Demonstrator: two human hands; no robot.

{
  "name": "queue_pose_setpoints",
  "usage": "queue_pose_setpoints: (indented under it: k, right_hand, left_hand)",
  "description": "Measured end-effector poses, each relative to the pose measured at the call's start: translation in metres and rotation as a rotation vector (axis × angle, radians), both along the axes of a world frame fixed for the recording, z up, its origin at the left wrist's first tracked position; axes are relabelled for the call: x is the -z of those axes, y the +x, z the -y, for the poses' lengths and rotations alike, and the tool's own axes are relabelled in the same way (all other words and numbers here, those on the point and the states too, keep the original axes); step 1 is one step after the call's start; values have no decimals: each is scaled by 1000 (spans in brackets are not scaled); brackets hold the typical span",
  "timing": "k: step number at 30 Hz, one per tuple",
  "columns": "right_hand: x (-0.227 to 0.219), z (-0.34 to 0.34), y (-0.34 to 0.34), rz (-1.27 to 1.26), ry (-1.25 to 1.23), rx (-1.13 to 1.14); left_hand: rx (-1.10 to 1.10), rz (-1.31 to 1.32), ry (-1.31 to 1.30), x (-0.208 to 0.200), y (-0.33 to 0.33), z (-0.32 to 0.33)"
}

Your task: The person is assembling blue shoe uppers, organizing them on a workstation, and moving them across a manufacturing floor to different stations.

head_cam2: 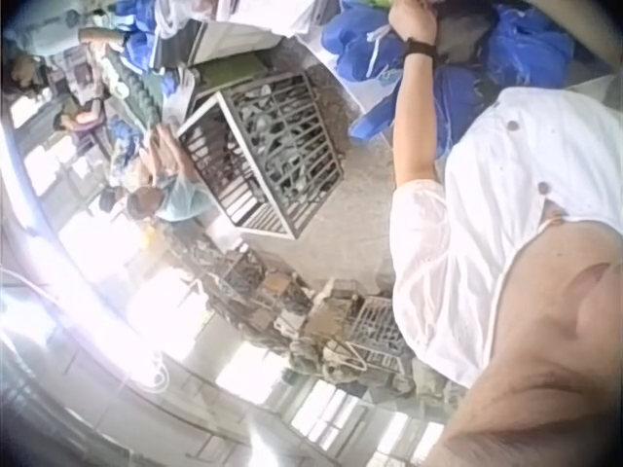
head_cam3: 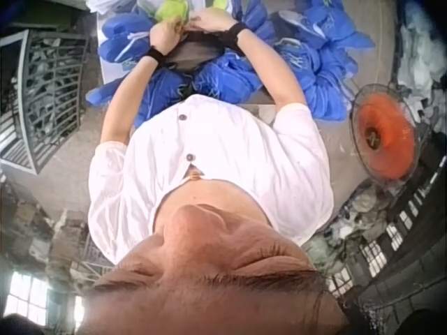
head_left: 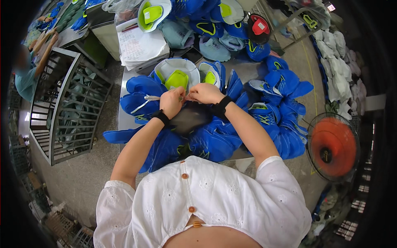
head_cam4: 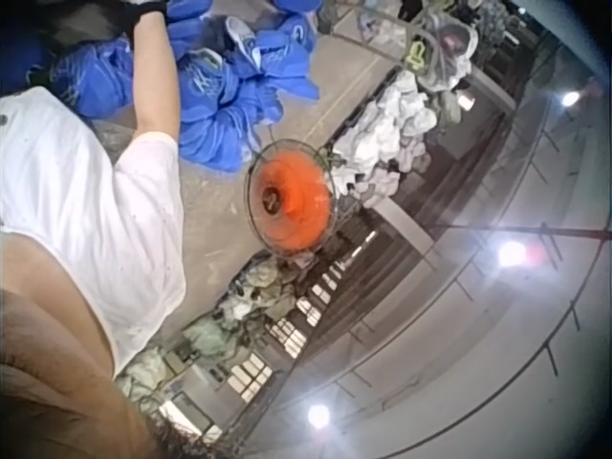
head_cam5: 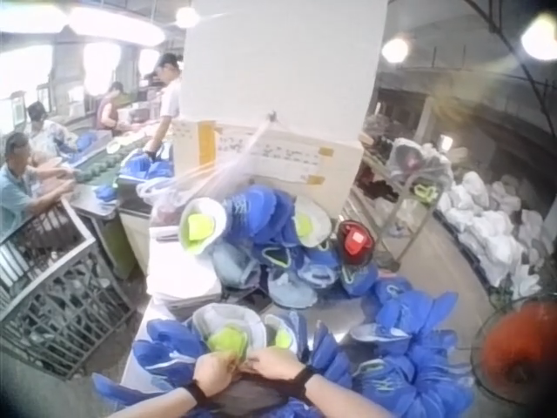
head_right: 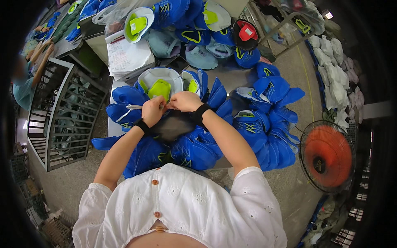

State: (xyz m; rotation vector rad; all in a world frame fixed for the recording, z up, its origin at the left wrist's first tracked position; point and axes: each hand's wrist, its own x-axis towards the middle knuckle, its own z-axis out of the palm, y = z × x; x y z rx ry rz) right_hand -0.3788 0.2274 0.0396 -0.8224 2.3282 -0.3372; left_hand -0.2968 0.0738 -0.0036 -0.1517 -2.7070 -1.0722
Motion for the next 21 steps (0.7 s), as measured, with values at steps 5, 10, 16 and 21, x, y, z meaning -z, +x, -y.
queue_pose_setpoints:
  k: [5, 10, 16, 21]
  right_hand:
    - [17, -15, 8, -289, -373, 21]
    - [-2, -6, 36, -452, -763, 240]
    - [-2, -13, 48, -31, -1011, 536]
    - [9, -29, 61, 201, -964, 452]
  left_hand:
    - [59, 145, -48, -9, -3, -5]
    - [202, 263, -192, -21, -9, 9]
    - [230, 338, -97, -32, -13, 14]
    - [324, 255, -21, -22, -10, 18]
